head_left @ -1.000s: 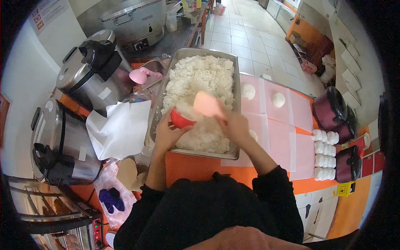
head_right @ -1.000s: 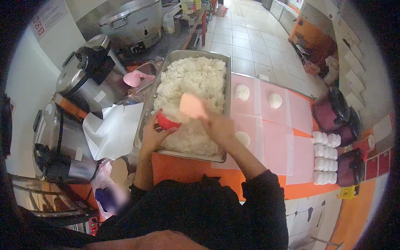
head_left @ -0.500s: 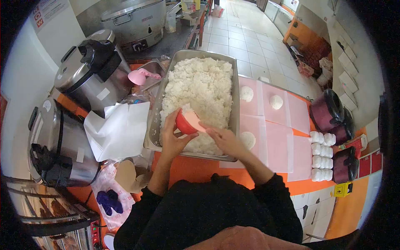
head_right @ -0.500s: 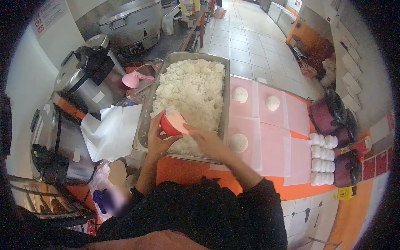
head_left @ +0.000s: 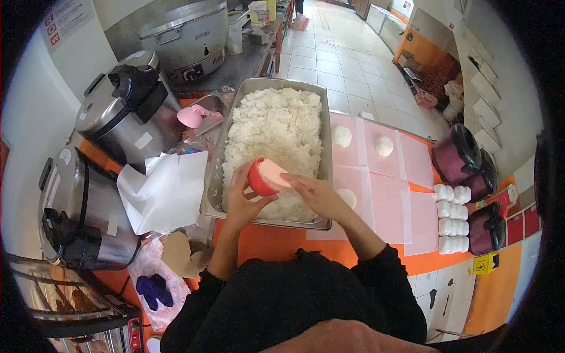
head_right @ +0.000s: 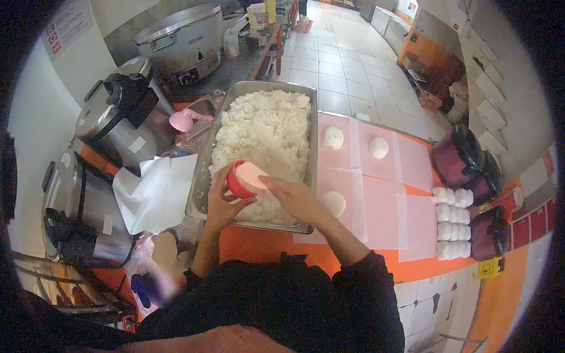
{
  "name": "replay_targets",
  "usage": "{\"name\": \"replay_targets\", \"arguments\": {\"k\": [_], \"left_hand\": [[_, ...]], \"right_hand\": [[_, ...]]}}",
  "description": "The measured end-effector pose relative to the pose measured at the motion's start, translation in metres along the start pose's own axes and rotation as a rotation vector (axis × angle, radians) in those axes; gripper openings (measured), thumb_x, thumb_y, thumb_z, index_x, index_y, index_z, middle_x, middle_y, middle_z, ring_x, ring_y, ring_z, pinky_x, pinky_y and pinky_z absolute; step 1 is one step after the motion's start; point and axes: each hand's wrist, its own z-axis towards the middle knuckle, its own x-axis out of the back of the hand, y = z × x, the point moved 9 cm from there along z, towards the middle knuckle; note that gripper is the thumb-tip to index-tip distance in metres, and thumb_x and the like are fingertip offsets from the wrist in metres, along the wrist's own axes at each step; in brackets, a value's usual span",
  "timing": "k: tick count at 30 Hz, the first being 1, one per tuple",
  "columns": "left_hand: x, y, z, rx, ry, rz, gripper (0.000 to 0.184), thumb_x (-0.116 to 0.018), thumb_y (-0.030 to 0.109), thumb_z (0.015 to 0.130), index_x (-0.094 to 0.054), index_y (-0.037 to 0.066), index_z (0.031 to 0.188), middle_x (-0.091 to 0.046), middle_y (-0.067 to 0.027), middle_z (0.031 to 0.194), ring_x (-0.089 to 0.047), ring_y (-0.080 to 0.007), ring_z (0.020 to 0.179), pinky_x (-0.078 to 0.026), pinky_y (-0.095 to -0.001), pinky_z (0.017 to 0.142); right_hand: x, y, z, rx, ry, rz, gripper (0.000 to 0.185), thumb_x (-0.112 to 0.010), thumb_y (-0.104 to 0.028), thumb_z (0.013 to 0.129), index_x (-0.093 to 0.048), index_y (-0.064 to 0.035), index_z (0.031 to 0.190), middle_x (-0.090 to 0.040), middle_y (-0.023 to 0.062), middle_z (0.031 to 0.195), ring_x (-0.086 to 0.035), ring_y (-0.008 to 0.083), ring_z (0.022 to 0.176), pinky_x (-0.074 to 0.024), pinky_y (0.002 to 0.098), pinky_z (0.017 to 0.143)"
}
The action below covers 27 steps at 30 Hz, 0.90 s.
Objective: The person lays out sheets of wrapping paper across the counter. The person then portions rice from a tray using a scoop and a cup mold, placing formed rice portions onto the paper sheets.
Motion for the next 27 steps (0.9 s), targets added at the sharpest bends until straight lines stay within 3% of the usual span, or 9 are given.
{"name": "replay_targets", "arguments": {"k": [3,8,12,15,24,27], "left_hand": [[0.000,-0.011,0.004,0.056,-0.020,-0.131,0.082,-0.082,0.004,0.065,-0.038,0.003,0.135,-0.045,-0.0110,0.130,-0.054,-0.0244,0.113,-0.056,-0.0349,0.084],[-0.001,-0.032,0.004,0.280,-0.045,-0.529,0.073,-0.079,0.010,0.072,-0.041,-0.003,0.133,-0.057,-0.0142,0.121,-0.059,-0.0211,0.104,-0.052,-0.0329,0.084],[-0.003,-0.041,0.000,0.284,-0.107,-0.530,0.071,-0.078,0.011,0.073,-0.042,-0.004,0.132,-0.056,-0.0133,0.122,-0.059,-0.0201,0.105,-0.051,-0.0329,0.087],[0.000,-0.036,0.002,0.224,-0.103,-0.514,0.074,-0.079,0.009,0.072,-0.040,-0.004,0.133,-0.056,-0.0131,0.122,-0.058,-0.0205,0.106,-0.050,-0.0324,0.088],[-0.001,-0.034,0.005,0.090,-0.072,-0.262,0.082,-0.084,0.008,0.066,-0.039,-0.001,0.134,-0.053,-0.0130,0.124,-0.059,-0.0218,0.106,-0.053,-0.0328,0.085],[0.001,-0.035,0.001,0.130,-0.075,-0.231,0.083,-0.085,0.008,0.064,-0.038,0.001,0.133,-0.049,-0.0125,0.127,-0.059,-0.0230,0.106,-0.055,-0.0325,0.083]], "right_hand": [[0.020,0.003,0.002,0.161,0.002,0.075,0.037,-0.038,-0.030,0.100,-0.052,-0.0126,0.131,-0.056,0.0097,0.129,-0.054,0.0224,0.118,-0.0385,0.0323,0.101],[0.019,-0.014,-0.021,0.207,-0.024,0.076,0.037,-0.038,-0.027,0.100,-0.051,-0.0101,0.130,-0.053,0.0110,0.132,-0.053,0.0217,0.118,-0.0385,0.0320,0.101],[0.006,-0.005,-0.009,0.142,0.055,-0.040,0.038,-0.039,-0.027,0.100,-0.051,-0.0089,0.131,-0.053,0.0126,0.131,-0.054,0.0220,0.117,-0.0396,0.0321,0.100],[-0.009,0.001,-0.003,0.062,-0.031,0.001,0.038,-0.038,-0.027,0.100,-0.050,-0.0083,0.131,-0.053,0.0123,0.131,-0.052,0.0223,0.119,-0.0386,0.0329,0.101],[0.026,-0.012,0.010,0.230,0.091,0.039,0.039,-0.038,-0.026,0.100,-0.049,-0.0066,0.132,-0.053,0.0120,0.131,-0.049,0.0227,0.123,-0.0359,0.0332,0.103],[-0.004,-0.010,0.009,0.099,-0.051,-0.188,0.038,-0.038,-0.024,0.099,-0.048,-0.0070,0.132,-0.052,0.0123,0.133,-0.048,0.0232,0.124,-0.0356,0.0341,0.104]]}}
